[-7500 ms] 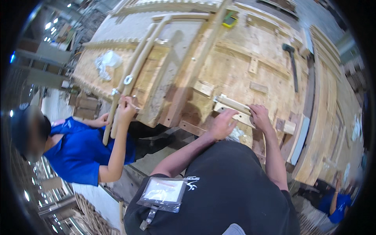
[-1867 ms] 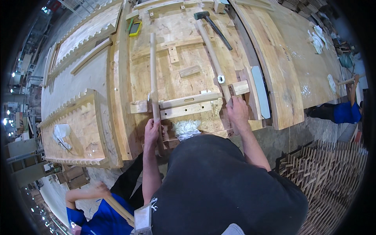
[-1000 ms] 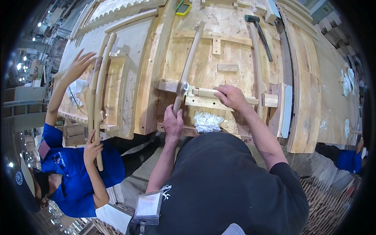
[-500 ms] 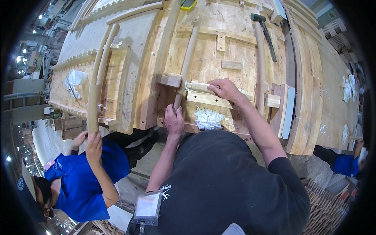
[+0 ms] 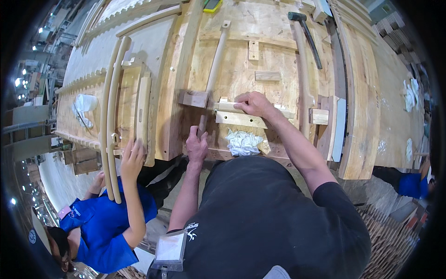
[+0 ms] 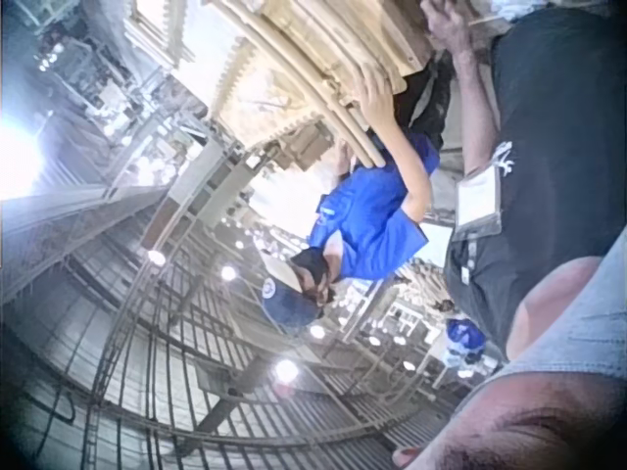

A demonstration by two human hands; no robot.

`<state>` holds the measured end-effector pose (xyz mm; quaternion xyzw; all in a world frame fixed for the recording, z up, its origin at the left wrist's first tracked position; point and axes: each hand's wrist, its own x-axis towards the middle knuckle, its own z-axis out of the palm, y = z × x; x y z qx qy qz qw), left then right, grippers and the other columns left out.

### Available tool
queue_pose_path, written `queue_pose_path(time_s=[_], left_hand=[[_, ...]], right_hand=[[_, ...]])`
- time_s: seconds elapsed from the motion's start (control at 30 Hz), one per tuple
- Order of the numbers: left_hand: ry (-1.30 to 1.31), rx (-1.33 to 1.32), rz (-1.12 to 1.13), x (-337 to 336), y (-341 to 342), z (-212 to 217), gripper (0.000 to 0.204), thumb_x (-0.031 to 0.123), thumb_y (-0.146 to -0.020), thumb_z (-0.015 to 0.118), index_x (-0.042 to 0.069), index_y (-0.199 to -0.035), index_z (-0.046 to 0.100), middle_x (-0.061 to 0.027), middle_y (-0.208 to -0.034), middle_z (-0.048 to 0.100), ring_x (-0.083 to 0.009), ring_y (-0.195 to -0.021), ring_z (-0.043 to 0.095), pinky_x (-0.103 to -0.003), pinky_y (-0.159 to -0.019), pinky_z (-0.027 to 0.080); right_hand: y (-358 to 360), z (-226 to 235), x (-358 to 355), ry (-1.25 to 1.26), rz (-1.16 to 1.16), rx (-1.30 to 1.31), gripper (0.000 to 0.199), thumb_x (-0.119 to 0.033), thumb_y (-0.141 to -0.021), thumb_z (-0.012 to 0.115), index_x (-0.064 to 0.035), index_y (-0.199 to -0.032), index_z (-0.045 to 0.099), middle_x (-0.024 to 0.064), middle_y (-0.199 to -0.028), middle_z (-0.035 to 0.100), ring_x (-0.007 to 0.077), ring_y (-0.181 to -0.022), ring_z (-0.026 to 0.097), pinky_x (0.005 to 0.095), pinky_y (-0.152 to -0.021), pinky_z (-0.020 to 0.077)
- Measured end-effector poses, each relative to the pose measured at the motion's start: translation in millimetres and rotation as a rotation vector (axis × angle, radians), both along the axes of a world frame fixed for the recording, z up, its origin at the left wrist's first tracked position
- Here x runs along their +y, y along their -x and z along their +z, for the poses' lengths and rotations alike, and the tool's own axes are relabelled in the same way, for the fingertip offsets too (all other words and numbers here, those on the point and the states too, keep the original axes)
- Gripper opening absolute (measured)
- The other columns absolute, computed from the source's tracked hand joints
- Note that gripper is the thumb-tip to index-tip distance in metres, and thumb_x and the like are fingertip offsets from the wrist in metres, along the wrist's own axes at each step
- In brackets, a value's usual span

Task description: The person assembles wooden furniture components on a workbench. They pick up small wooden pieces, align them with pre-drilled holes, and insert dowels to join the parts. A coworker applies glue to other components nearby. The person repeatedly handles and positions the pieces to form a frame structure.

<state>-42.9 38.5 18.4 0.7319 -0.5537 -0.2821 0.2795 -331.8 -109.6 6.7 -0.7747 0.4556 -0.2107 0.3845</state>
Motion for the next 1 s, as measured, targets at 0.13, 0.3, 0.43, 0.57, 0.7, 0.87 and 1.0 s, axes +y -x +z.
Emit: queue_pose_path(time_s=[0.13, 0.3, 0.43, 0.57, 0.7, 0.87, 1.0], left_hand=[[0.059, -0.129, -0.062, 2.1, -1.1, -1.2, 0.029, 0.015, -0.099, 0.073, 0.007, -0.123, 0.059, -0.0219, -0.096, 0.073, -0.0436, -0.091, 0.073, -0.051, -0.08, 0.055], [-0.012, -0.146, -0.069, 3.9, -3.6, 10.5, 0.038, 0.012, -0.096, 0.073, 0.003, -0.129, 0.057, -0.0282, -0.115, 0.067, -0.049, -0.109, 0.066, -0.054, -0.09, 0.053], [0.259, -0.237, -0.235, -4.6, 22.2, 39.7, 0.059, 0.015, -0.092, 0.08, 0.001, -0.143, 0.055, -0.0248, -0.137, 0.061, -0.044, -0.128, 0.059, -0.052, -0.106, 0.049], [0.327, -0.159, -0.568, -45.3, 76.1, 48.6, 0.078, 0.027, -0.086, 0.088, 0.002, -0.15, 0.052, -0.0233, -0.145, 0.058, -0.0405, -0.137, 0.054, -0.052, -0.119, 0.039], [0.281, -0.378, -0.83, -85.0, 118.2, 25.7, 0.098, 0.051, -0.076, 0.092, 0.006, -0.152, 0.051, -0.019, -0.147, 0.057, -0.0368, -0.142, 0.05, -0.053, -0.124, 0.032], [0.197, -0.414, -0.886, -95.8, 120.7, 13.0, 0.106, 0.06, -0.067, 0.093, 0.009, -0.151, 0.053, -0.0122, -0.144, 0.059, -0.031, -0.139, 0.052, -0.049, -0.123, 0.033], [0.253, -0.409, -0.869, -95.1, 122.0, 8.6, 0.101, 0.058, -0.067, 0.092, 0.01, -0.148, 0.056, -0.0094, -0.139, 0.061, -0.028, -0.135, 0.054, -0.048, -0.121, 0.034]], right_hand=[[-0.1, 0.3, 0.7, -0.02, -0.002, 0.107, 0.035, -0.043, -0.096, 0.068, -0.0119, -0.106, 0.081, 0.0168, -0.093, 0.077, 0.0391, -0.091, 0.073, 0.0493, -0.08, 0.0565], [16.6, 30.7, 43.8, 0.281, -0.133, -0.097, 0.031, -0.023, -0.101, 0.065, -0.0028, -0.124, 0.073, 0.018, -0.116, 0.072, 0.0382, -0.114, 0.065, 0.0476, -0.1, 0.0503], [82.4, 28.4, 134.6, 0.364, -0.746, 0.08, 0.035, -0.016, -0.099, 0.068, 0.0031, -0.129, 0.068, 0.0208, -0.118, 0.07, 0.0396, -0.118, 0.063, 0.0496, -0.103, 0.0477], [120.6, 25.6, 195.9, 0.376, -0.993, 0.558, 0.042, -0.018, -0.101, 0.067, 0.0031, -0.137, 0.062, 0.022, -0.13, 0.064, 0.0402, -0.121, 0.059, 0.054, -0.103, 0.0452], [139.4, -0.5, 199.0, 0.101, -1.02, 0.598, 0.039, -0.019, -0.101, 0.067, 0.003, -0.132, 0.062, 0.0229, -0.125, 0.065, 0.0427, -0.113, 0.06, 0.0539, -0.096, 0.0465], [130.4, 9.5, 202.3, 0.227, -1.057, 0.356, 0.044, -0.02, -0.088, 0.077, 0.0022, -0.125, 0.066, 0.0234, -0.116, 0.065, 0.0439, -0.107, 0.063, 0.0546, -0.092, 0.0497], [136.9, 0.4, 225.3, -0.068, -1.068, 0.395, 0.06, -0.019, -0.08, 0.08, 0.0024, -0.133, 0.062, 0.0239, -0.113, 0.063, 0.0436, -0.11, 0.064, 0.0529, -0.097, 0.0522]])
